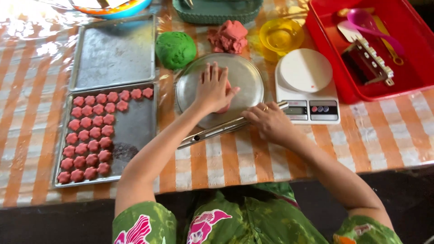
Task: The person is shaping pink dough into star shapes by rolling small portions into balls, flattening them on a metal plate, and using a star-shaped cutter.
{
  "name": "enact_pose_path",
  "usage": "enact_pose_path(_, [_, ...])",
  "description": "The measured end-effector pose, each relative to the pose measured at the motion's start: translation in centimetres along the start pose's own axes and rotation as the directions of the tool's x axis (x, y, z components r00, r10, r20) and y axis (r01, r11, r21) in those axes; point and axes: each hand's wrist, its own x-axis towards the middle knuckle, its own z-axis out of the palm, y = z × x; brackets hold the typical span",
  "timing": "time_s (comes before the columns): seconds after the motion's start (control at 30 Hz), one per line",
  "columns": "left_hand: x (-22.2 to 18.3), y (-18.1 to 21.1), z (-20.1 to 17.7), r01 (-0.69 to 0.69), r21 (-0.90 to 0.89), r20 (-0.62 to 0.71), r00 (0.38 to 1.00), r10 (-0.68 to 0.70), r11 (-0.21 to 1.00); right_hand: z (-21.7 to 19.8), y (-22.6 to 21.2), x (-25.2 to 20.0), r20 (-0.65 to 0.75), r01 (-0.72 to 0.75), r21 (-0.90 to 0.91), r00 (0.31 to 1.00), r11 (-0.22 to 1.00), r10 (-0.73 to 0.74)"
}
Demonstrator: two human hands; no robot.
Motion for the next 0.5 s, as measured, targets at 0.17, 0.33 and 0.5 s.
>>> enact_pose_path(0.17, [-0.2,0.1,-0.8,0.033,-0.012,0.076,0.997,-0.032,0.999,-7.9,2.9,-2.0,0.12,-0.135,0.194,0.986,0.972,0.113])
enact_pose_path(0.33, [0.5,-1.1,2.2,0.038,-0.001,0.052,0.998,-0.038,0.999,-14.8,10.1,-5.3,0.231,-0.531,0.314,0.847,0.787,0.479])
enact_pose_path(0.5, [-0.5,-0.1,1.2,-0.008,-0.014,-0.009,1.0,0.008,1.0,-13.9,14.2,-3.1,0.038,-0.789,0.324,0.563,0.523,0.826])
